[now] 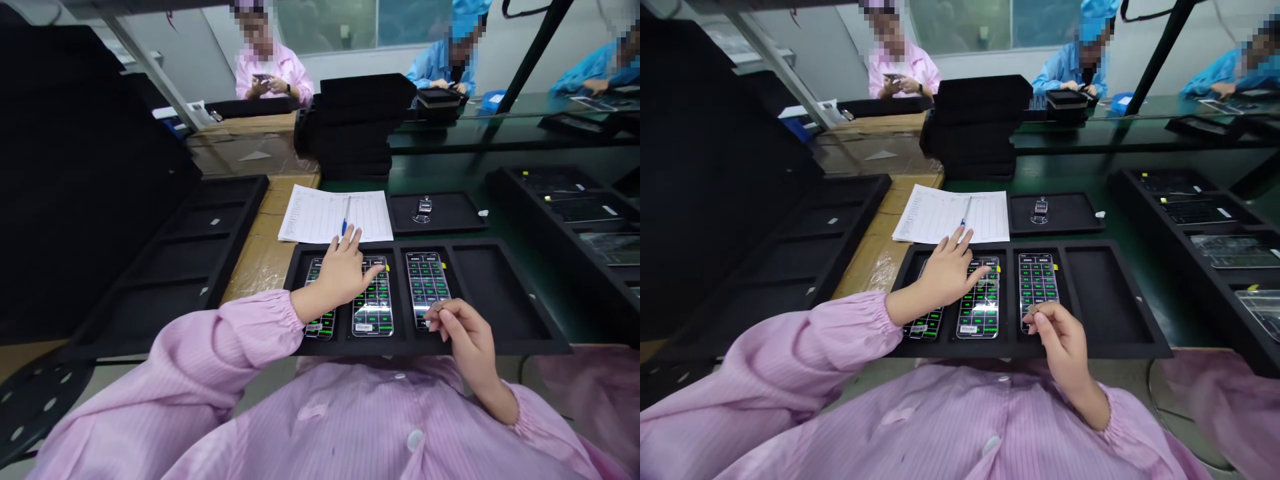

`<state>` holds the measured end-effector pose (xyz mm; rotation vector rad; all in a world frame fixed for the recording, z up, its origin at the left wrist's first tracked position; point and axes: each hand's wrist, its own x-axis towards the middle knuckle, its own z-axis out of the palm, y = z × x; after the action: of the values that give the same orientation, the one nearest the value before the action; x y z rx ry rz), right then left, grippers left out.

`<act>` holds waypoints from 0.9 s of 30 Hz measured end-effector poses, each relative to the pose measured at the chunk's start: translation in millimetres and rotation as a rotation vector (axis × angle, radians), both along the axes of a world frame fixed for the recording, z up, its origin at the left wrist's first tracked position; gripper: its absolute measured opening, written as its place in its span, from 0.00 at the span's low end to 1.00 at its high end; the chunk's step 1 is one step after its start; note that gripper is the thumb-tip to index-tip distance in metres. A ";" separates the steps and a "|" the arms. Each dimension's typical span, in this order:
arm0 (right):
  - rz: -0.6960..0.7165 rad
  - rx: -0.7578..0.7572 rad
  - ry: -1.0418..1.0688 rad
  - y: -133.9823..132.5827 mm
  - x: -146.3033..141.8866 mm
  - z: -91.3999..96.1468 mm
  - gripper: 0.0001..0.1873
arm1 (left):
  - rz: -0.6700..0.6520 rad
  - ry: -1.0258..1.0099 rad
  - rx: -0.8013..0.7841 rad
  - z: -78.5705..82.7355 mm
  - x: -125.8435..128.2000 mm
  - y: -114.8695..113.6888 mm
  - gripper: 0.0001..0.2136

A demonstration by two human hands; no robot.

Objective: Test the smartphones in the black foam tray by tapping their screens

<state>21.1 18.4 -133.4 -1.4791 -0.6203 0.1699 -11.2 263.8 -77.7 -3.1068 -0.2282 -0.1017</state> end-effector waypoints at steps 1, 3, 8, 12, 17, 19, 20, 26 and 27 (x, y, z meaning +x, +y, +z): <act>0.001 0.002 -0.004 -0.3 -0.2 -0.6 0.11 | -0.016 -0.020 0.011 -2.0 -0.6 0.9 0.33; 0.000 0.008 -0.015 -0.3 -0.7 -1.0 0.11 | -0.038 -0.059 0.013 -4.4 -2.8 2.8 0.32; 0.006 0.019 -0.030 0.7 -1.0 1.3 0.11 | -0.029 -0.031 -0.100 -11.3 -0.6 8.6 0.30; -0.008 0.025 -0.020 0.2 -1.2 0.4 0.11 | 0.010 0.020 -0.320 -5.9 5.0 15.8 0.26; -0.027 0.111 0.097 1.6 -0.6 -0.9 0.13 | 0.070 -0.179 -0.857 10.2 -10.9 12.0 0.20; -0.030 0.178 0.185 3.4 2.2 2.9 0.14 | 0.058 -0.166 -1.159 6.9 -22.4 5.7 0.19; -0.029 0.209 0.246 4.5 4.2 6.0 0.14 | 0.042 -0.149 -1.275 3.2 -27.6 2.5 0.22; 0.175 0.257 0.764 17.3 7.5 27.0 0.13 | 0.128 -0.243 -1.556 5.9 -37.2 -8.4 0.28; 0.226 0.256 0.824 21.0 4.4 28.8 0.12 | 0.161 -0.277 -1.580 13.9 -36.3 -9.3 0.27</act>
<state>25.5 39.3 -104.6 -0.9641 -0.1208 0.7983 -47.5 254.5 -63.8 -4.5573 -0.9712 -0.6174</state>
